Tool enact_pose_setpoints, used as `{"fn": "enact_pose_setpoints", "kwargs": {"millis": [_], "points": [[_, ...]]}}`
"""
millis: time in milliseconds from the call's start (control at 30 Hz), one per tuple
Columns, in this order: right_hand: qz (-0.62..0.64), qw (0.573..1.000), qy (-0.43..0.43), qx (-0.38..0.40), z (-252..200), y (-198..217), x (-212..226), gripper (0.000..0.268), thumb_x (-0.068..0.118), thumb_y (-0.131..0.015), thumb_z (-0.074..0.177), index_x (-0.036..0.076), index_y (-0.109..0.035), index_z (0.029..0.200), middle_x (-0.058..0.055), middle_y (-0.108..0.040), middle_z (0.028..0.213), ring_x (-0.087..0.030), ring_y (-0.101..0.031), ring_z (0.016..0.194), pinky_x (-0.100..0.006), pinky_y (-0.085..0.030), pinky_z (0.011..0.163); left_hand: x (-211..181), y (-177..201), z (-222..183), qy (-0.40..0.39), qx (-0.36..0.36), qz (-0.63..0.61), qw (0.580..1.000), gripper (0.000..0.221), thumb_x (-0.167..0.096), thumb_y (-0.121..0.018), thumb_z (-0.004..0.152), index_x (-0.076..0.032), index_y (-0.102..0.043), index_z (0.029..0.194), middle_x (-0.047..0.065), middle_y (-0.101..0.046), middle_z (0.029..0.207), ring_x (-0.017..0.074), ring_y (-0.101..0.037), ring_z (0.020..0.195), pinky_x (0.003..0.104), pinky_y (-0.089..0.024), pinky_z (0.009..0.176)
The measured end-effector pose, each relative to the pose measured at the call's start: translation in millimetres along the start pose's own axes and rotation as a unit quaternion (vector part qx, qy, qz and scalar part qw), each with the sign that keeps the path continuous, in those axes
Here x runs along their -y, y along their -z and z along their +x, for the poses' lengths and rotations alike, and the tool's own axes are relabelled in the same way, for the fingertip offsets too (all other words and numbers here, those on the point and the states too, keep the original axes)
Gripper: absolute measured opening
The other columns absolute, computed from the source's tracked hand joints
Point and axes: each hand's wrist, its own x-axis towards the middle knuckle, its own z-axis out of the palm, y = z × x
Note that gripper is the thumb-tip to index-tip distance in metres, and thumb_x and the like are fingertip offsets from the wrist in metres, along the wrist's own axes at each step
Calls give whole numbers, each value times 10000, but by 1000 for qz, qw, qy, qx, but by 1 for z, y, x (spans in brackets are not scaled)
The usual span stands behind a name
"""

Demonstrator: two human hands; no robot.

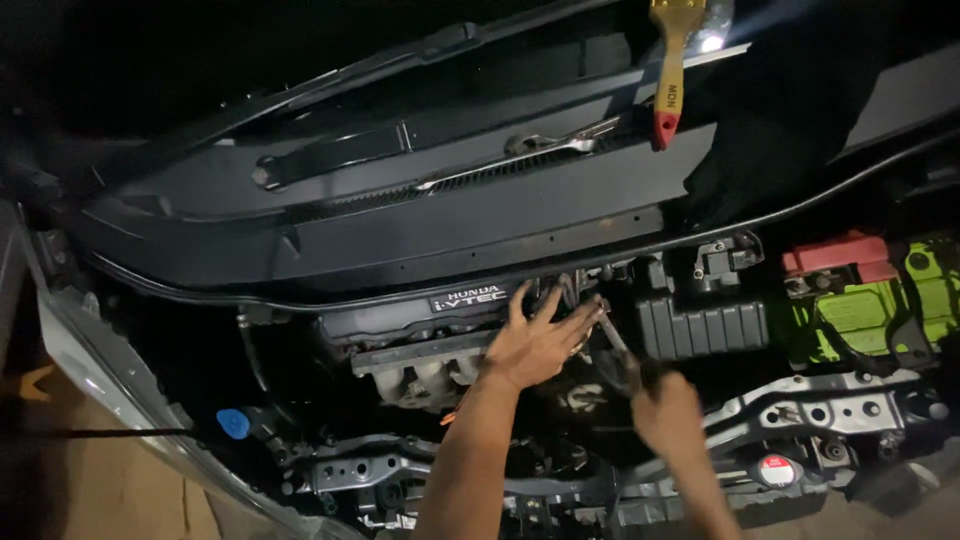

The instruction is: The person cleans the front radiator support and bumper area of a car using a brush and a black cloth. They then move to the engine bay and use a wrench to loosen bolts on the engine mount.

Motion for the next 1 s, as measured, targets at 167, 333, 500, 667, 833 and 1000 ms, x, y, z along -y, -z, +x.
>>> {"fn": "enact_pose_setpoints", "kwargs": {"millis": [167, 333, 500, 667, 833, 1000], "points": [[23, 998, -48, 13, -41, 23, 96, 232, 212, -558, 931, 19, -686, 949, -273, -732, 895, -526, -646, 963, -557, -485, 786, 0, 3, 0, 15, -16, -25, 999, 684, -388, -497, 1033, -252, -242, 1653, -116, -235, 1714, 312, -368, 1523, 730, -295, 1122], [-4, 991, -118, 55, -36, 25, 85, 304, 254, -602, 898, -30, -711, 893, -229, -776, 919, -433, -721, 991, -503, -510, 813, -2, 3, 1, 13, -7, -4, 1000, 718, -334, -529, 990, -268, -252, 1649, -112, -229, 1715, 308, -401, 1484, 740, -304, 1119], [41, 978, -188, 85, -46, 44, 134, 530, 486, -526, 1012, -1, -703, 898, -222, -742, 835, -390, -732, 809, -488, -525, 758, 0, -2, 7, -1, 68, -26, 997, 769, -323, -456, 989, -226, -90, 1658, -90, -63, 1735, 351, -224, 1558, 790, -192, 1128], [25, 984, -153, 84, -29, 37, 74, 349, 319, -583, 913, 7, -631, 1062, -259, -699, 1089, -434, -648, 1066, -510, -460, 918, -5, 1, -1, 16, 11, -37, 999, 675, -299, -471, 1005, -255, -255, 1643, -114, -230, 1710, 340, -316, 1540, 755, -269, 1126], [107, 994, -38, 6, -47, 14, 98, 323, 303, -522, 1021, 24, -647, 914, -220, -732, 730, -394, -715, 694, -501, -480, 671, -1, 0, 0, 8, 21, -21, 1000, 763, -418, -519, 989, -253, -191, 1657, -108, -177, 1726, 336, -337, 1526, 763, -257, 1122], [40, 991, -101, 81, -29, 61, 95, 375, 280, -580, 879, -36, -535, 682, -192, -588, 655, -258, -481, 698, -491, -400, 696, -3, -5, 0, 25, -55, -10, 998, 588, -426, -439, 1071, -272, -330, 1628, -130, -361, 1668, 332, -437, 1491, 747, -336, 1091]]}}
